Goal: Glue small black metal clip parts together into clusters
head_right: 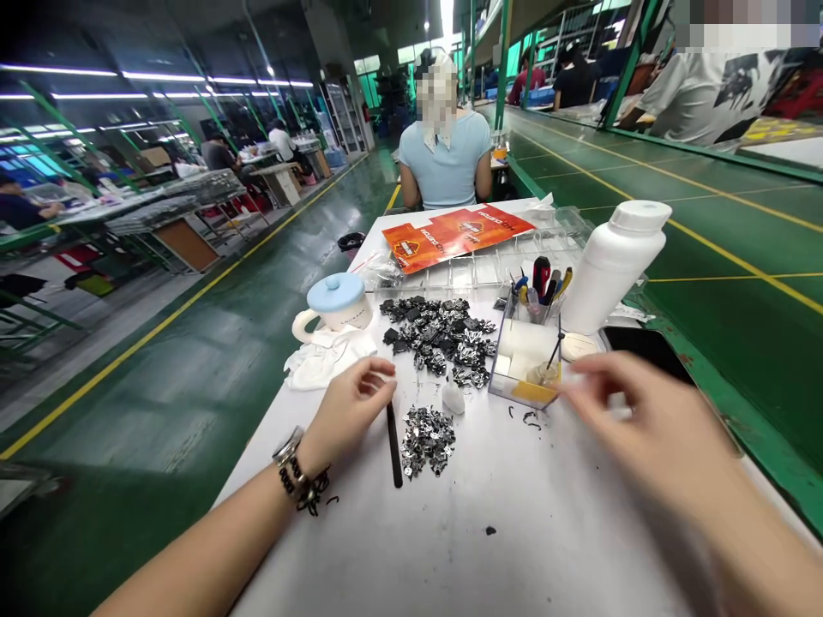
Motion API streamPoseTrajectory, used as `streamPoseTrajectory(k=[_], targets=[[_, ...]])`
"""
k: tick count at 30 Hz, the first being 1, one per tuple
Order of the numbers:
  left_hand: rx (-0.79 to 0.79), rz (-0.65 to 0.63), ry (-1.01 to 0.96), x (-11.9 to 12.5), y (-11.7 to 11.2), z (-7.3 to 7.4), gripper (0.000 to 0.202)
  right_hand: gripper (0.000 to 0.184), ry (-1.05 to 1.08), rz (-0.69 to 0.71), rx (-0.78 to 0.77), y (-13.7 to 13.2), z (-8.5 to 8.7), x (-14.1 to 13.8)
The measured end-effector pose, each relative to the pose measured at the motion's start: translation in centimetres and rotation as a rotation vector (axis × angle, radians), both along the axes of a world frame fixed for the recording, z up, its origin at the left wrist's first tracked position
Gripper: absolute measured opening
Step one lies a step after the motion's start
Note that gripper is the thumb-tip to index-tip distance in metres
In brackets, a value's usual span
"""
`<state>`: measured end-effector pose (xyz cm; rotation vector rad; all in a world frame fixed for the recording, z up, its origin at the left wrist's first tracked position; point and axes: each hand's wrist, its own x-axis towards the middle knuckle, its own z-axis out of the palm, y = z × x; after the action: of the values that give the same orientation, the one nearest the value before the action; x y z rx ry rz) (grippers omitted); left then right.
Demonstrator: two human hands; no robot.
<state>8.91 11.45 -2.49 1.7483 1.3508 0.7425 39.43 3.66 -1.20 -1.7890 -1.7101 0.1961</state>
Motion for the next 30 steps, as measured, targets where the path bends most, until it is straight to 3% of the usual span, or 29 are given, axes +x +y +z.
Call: streamPoseTrajectory(k=[2, 3, 7, 10, 15, 19, 21, 23, 25, 27, 30], targets=[[0.118, -0.013, 0.117, -0.1, 2.6, -0.4, 0.024, 0.041, 0.034, 0.21, -0.156, 0.6, -1.4, -3.1], [0.155, -0.035, 0.165, 0.0, 3.8, -0.7, 0.024, 0.042, 0.029, 0.251, -0.24, 0.8, -2.0, -4.7], [0.216, -0.096, 0.298, 0.7, 7.4, -2.1, 0.019, 0.045, -0.011, 0.262, -0.319, 1.6, -3.2, -8.8], [0.227, -0.097, 0.301, 0.8, 7.9, -2.0, 0.021, 0.039, -0.026, 0.237, -0.317, 2.6, -3.2, -9.4], [0.168, -0.063, 0.134, 0.0, 4.6, 0.8, 0.018, 0.023, 0.005, 0.192, -0.279, 4.0, -3.3, -9.8], [-0.036, -0.176, -0.072, 0.6, 0.1, 2.5, 0.019, 0.028, 0.161, 0.199, -0.245, 3.5, -3.1, -9.5], [-0.152, -0.225, -0.178, 1.4, -2.1, 2.5, 0.022, 0.028, 0.285, 0.212, -0.24, 2.8, -2.5, -8.8], [-0.49, -0.276, -0.449, 2.1, -3.9, 2.3, 0.022, 0.033, 0.445, 0.226, -0.259, 1.8, -1.8, -7.9], [-0.685, -0.322, -0.593, 2.6, -5.2, 1.9, 0.026, 0.039, 0.626, 0.245, -0.304, 0.9, -1.2, -7.2], [-0.729, -0.352, -0.61, 2.8, -6.0, 1.5, 0.029, 0.04, 0.873, 0.235, -0.353, 0.2, -1.1, -6.8], [-0.636, -0.353, -0.509, 2.8, -6.9, 0.9, 0.036, 0.04, 1.237, 0.106, -0.308, -0.6, -1.3, -6.7]])
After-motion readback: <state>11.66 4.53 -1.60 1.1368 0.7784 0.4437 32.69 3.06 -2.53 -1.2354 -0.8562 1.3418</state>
